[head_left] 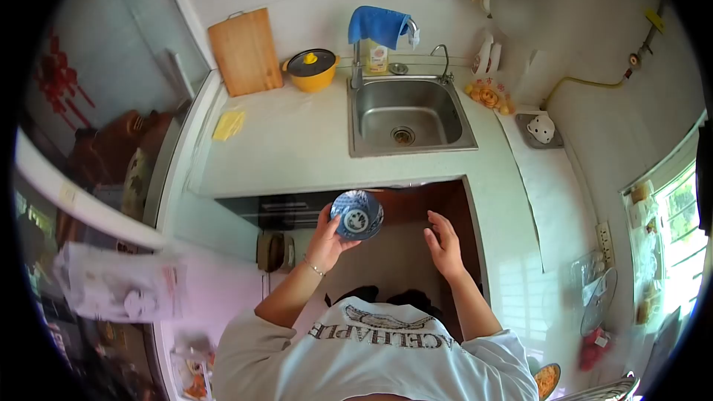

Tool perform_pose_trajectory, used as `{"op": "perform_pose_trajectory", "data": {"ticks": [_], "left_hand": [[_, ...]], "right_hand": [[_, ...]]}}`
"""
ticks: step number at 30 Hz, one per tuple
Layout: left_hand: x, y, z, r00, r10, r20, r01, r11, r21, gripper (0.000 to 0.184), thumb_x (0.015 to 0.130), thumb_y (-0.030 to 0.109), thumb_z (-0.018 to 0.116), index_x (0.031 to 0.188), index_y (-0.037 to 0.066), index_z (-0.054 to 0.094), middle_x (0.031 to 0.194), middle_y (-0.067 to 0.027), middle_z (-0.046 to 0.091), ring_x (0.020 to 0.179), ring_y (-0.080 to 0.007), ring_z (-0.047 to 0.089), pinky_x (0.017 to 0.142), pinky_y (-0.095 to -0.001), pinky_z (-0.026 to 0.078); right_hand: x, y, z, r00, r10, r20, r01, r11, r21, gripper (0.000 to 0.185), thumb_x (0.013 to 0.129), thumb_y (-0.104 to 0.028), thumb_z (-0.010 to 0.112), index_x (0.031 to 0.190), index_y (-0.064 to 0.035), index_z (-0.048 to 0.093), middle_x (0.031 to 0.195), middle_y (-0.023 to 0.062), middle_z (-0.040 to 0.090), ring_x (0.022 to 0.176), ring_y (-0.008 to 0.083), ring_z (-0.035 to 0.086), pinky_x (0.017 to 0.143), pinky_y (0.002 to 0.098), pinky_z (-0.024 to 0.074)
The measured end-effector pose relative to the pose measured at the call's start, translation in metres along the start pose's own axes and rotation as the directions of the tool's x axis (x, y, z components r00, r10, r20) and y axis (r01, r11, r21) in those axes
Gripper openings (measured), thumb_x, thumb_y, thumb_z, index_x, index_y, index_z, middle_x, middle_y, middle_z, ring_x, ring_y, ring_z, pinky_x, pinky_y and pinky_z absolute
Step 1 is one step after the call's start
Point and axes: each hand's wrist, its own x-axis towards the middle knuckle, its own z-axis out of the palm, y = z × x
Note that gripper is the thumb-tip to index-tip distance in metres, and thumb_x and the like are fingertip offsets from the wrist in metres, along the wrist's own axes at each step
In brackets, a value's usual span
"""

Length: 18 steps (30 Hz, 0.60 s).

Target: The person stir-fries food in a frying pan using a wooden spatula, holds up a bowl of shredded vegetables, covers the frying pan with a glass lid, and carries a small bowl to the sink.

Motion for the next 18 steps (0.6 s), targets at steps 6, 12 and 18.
{"op": "perform_pose_trajectory", "data": {"ticks": [6,12,18], "left_hand": [[0.161,0.028,0.032,0.993,0.002,0.117,-0.005,1.000,0.021,0.056,0.093,0.027,0.051,0.138,0.021,0.019,0.132,-0.0076,0.041,0.115,-0.0244,0.049,0.083,-0.0486,0.049],[0.305,0.033,0.051,0.999,0.045,-0.019,-0.044,0.998,0.047,0.060,0.090,0.033,0.055,0.138,0.023,0.020,0.131,-0.0066,0.042,0.115,-0.0227,0.049,0.083,-0.0451,0.051],[0.413,0.037,0.062,0.993,-0.060,-0.106,0.057,0.998,-0.036,0.058,0.090,0.036,0.055,0.136,0.026,0.023,0.128,-0.0025,0.045,0.112,-0.0183,0.052,0.081,-0.0417,0.051]], "right_hand": [[0.126,0.038,-0.012,1.000,-0.020,0.016,0.020,0.999,-0.041,0.037,0.093,-0.012,0.048,0.127,-0.0005,0.046,0.129,0.0154,0.048,0.121,0.0273,0.045,0.101,0.0355,0.0348],[0.334,0.069,0.012,0.930,-0.254,0.266,0.254,0.967,0.034,0.047,0.093,-0.020,0.048,0.134,0.0009,0.036,0.137,0.0213,0.038,0.127,0.0350,0.037,0.105,0.0375,0.0306],[0.502,0.105,0.120,0.850,-0.330,0.411,0.416,0.899,-0.137,0.056,0.088,-0.025,0.053,0.131,0.0055,0.036,0.135,0.0257,0.037,0.126,0.0383,0.036,0.104,0.0395,0.0332]]}}
